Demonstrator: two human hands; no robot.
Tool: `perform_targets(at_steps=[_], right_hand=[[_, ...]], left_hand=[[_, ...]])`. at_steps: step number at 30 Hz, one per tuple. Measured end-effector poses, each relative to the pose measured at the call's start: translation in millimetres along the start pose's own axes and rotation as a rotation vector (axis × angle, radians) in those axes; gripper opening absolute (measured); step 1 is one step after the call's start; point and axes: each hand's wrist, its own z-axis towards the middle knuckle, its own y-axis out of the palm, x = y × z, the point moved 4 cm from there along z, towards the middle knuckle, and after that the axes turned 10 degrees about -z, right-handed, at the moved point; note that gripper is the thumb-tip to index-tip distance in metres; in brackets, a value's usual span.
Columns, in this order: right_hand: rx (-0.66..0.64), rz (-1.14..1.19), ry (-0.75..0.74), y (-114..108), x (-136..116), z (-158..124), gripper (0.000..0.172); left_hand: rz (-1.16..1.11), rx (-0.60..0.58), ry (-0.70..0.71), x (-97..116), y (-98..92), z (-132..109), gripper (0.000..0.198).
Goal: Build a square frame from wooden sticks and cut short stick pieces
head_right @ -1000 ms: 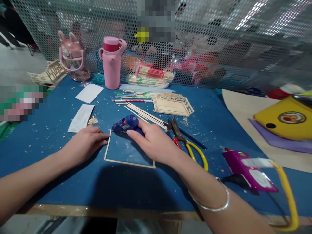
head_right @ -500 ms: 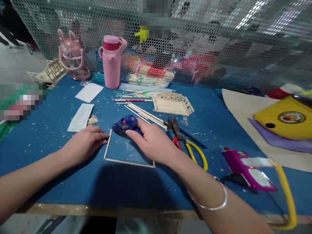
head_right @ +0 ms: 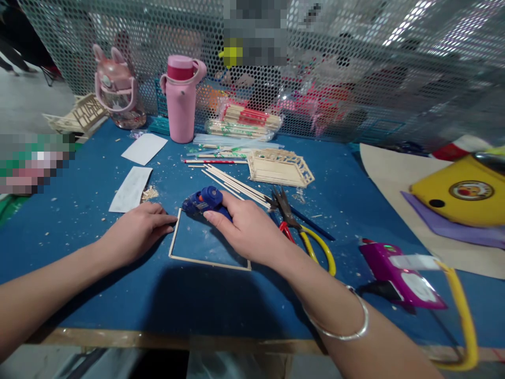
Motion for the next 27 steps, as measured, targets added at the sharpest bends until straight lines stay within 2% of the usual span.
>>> perform_targets(at_steps=[11, 17, 27], right_hand=[[0.005, -0.012, -0.026, -14.7, 2.4, -6.0, 0.029], [-0.069, 0.066, -0.114, -29.6, -0.6, -21.5, 0.026], [-0.224, 0.118, -0.210, -9.0, -12.0, -38.4, 0.019]], left_hand=[[-0.005, -0.012, -0.028, -1.2, 1.5, 0.3, 0.025], [-0.011, -0.014, -0.032, -0.4, 0.8, 0.3, 0.023], [-0.060, -0.033, -0.035, 0.6, -1.7, 0.0, 0.024]])
